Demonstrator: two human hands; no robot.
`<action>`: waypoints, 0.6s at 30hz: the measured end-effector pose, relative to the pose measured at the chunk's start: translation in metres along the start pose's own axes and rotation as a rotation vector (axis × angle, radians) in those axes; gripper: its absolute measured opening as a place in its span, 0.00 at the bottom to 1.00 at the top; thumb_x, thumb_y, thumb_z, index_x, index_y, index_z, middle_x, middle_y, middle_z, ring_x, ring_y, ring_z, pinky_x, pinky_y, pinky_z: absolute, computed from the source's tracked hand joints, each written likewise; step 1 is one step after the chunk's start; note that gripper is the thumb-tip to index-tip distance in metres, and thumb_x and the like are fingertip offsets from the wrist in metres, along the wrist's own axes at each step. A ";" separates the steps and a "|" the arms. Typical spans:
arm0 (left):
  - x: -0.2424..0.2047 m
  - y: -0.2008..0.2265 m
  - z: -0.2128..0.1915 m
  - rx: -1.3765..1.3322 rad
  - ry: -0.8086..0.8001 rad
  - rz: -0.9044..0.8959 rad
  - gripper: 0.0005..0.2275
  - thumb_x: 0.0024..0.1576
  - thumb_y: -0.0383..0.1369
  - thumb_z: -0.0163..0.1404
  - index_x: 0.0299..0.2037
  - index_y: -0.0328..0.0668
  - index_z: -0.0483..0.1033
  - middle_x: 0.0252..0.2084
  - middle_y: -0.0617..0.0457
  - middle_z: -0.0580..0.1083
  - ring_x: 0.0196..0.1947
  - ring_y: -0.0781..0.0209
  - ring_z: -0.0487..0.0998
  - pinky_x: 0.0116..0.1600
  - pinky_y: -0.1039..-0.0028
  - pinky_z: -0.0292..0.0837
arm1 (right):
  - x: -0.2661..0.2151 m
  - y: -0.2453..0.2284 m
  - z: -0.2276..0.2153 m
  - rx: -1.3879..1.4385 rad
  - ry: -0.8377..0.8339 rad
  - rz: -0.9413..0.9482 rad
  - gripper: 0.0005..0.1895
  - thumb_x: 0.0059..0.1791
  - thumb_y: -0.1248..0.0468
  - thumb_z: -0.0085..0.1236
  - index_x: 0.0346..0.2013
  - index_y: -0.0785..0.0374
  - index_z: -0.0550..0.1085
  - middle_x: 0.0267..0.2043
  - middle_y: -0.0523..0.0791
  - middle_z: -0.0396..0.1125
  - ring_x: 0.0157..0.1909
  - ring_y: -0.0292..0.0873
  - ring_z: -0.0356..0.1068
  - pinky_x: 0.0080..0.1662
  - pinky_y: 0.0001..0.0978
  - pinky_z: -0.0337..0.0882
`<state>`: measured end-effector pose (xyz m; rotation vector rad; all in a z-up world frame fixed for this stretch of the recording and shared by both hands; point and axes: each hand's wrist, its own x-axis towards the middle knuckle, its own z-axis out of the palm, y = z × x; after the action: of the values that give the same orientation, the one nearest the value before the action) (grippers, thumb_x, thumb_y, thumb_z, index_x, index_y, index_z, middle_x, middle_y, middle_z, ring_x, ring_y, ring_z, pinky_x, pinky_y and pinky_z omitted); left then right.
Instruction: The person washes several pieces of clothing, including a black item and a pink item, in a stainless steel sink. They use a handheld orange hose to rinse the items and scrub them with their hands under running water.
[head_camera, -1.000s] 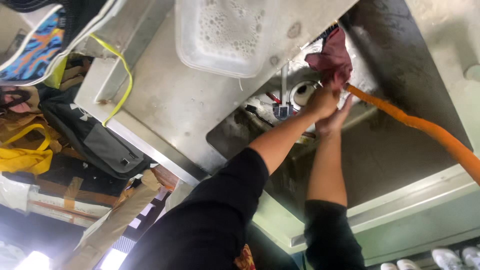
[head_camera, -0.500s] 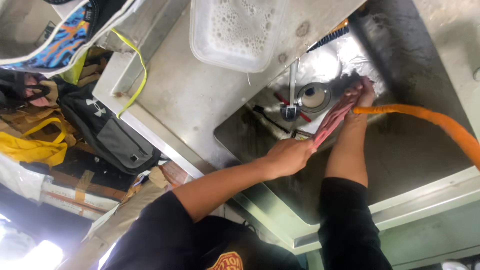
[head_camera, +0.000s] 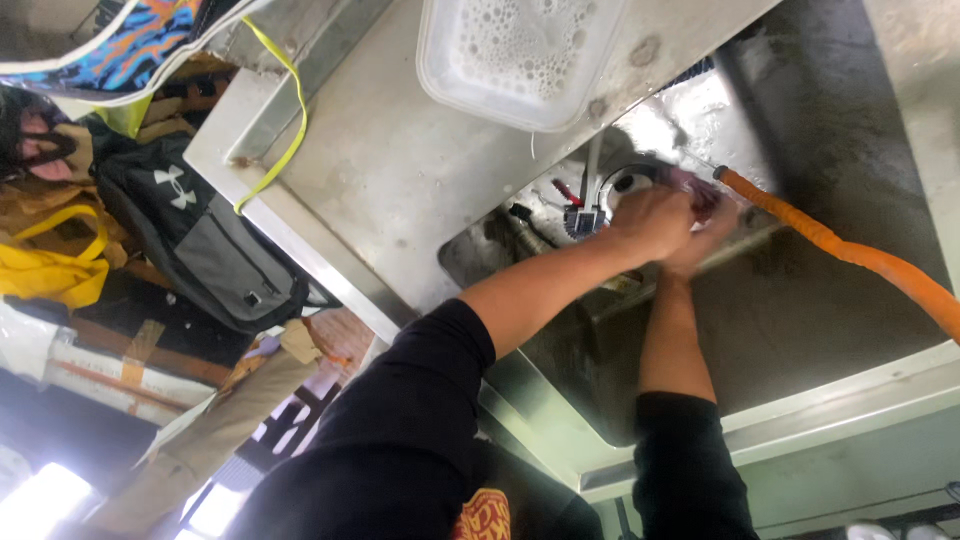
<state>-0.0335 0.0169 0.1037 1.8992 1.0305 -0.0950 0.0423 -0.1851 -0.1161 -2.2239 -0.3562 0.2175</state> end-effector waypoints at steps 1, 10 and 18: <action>0.002 0.019 -0.032 -0.109 -0.308 -0.089 0.14 0.59 0.28 0.40 0.53 0.30 0.68 0.25 0.47 0.73 0.23 0.52 0.74 0.26 0.69 0.72 | 0.005 -0.008 0.002 0.022 -0.020 0.035 0.54 0.46 0.79 0.60 0.69 0.63 0.29 0.71 0.60 0.36 0.74 0.58 0.36 0.72 0.53 0.35; 0.006 -0.011 0.010 -0.663 -0.230 0.235 0.11 0.53 0.37 0.44 0.22 0.49 0.77 0.19 0.56 0.75 0.26 0.56 0.78 0.39 0.69 0.72 | 0.023 -0.053 0.042 0.218 -0.238 0.402 0.23 0.46 0.73 0.50 0.46 0.59 0.49 0.45 0.49 0.47 0.47 0.45 0.47 0.45 0.41 0.47; 0.072 -0.046 -0.014 -0.710 -0.079 -0.021 0.09 0.56 0.34 0.41 0.33 0.45 0.75 0.37 0.53 0.75 0.41 0.63 0.75 0.47 0.73 0.74 | 0.054 -0.027 0.057 0.350 -0.374 0.661 0.04 0.45 0.69 0.42 0.28 0.55 0.64 0.24 0.40 0.56 0.25 0.35 0.56 0.24 0.31 0.56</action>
<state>-0.0237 0.0809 0.0466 1.2282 0.8757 0.1654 0.0722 -0.1094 -0.1324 -1.8748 0.2251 0.9778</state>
